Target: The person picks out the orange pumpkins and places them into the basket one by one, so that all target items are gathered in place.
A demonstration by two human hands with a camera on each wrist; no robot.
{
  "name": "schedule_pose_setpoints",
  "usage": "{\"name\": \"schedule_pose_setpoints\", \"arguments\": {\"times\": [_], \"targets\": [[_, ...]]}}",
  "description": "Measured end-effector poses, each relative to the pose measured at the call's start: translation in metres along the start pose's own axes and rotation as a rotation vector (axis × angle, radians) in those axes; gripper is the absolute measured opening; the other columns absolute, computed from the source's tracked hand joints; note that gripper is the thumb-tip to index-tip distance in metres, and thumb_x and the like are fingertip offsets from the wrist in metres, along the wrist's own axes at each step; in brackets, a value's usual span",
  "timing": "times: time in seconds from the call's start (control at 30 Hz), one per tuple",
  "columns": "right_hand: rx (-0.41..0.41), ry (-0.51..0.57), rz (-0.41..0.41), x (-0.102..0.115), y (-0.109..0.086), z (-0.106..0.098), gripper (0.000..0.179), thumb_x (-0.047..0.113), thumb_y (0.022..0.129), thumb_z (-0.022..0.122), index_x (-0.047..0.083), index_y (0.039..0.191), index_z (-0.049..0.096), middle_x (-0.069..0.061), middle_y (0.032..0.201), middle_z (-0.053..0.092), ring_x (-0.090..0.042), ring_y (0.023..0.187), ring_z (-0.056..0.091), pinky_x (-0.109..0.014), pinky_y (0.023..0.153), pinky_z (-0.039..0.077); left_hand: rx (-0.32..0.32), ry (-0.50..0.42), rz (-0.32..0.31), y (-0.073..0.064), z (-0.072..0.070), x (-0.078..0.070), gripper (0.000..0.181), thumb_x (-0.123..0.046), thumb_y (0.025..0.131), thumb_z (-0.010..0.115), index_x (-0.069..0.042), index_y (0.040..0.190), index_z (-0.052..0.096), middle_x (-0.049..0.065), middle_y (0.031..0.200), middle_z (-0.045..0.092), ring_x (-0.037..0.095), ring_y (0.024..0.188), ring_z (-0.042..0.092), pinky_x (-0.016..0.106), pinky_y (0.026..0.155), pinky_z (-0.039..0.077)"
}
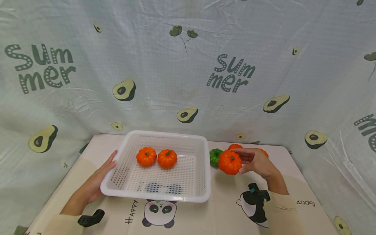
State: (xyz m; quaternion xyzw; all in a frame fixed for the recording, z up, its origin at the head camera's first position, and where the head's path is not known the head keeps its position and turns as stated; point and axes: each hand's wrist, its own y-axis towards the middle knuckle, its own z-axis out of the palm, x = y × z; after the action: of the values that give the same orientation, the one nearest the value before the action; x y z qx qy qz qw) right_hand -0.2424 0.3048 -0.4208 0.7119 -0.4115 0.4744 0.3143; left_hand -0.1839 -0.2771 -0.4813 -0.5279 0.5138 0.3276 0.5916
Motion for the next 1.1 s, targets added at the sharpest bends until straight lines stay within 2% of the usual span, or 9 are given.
{"name": "schedule_pose_setpoints", "arguments": {"times": [0.4,0.9,1.1], "targets": [[0.013,0.013,-0.064,0.002,0.011,0.013,0.076,-0.005,0.072,0.089,-0.013,0.14,0.056,0.016,0.125,0.072,-0.003,0.112,0.072,-0.025,0.092,0.058,-0.004,0.005,0.004,0.0,-0.001,0.001,0.07,-0.056,0.111,0.03,-0.046,0.163,-0.016,0.018,0.176,-0.007,0.054,0.151,0.022,0.053,0.099,0.052],[0.005,0.0,-0.093,0.004,0.021,0.033,0.075,-0.004,0.074,0.088,-0.007,0.143,0.057,0.016,0.128,0.07,-0.003,0.115,0.071,-0.028,0.096,0.057,-0.026,0.006,-0.006,0.0,0.001,0.001,0.07,-0.056,0.11,0.032,-0.048,0.163,-0.014,0.017,0.177,-0.005,0.054,0.149,0.025,0.053,0.098,0.053],[-0.008,-0.008,-0.081,0.007,0.027,0.04,0.074,-0.006,0.074,0.086,-0.004,0.143,0.059,-0.015,0.138,0.069,-0.002,0.115,0.07,-0.027,0.096,0.056,-0.03,0.002,-0.009,0.0,0.001,0.002,0.068,-0.056,0.11,0.034,-0.054,0.161,-0.012,0.015,0.177,-0.005,0.054,0.15,0.026,0.055,0.098,0.053]]}}
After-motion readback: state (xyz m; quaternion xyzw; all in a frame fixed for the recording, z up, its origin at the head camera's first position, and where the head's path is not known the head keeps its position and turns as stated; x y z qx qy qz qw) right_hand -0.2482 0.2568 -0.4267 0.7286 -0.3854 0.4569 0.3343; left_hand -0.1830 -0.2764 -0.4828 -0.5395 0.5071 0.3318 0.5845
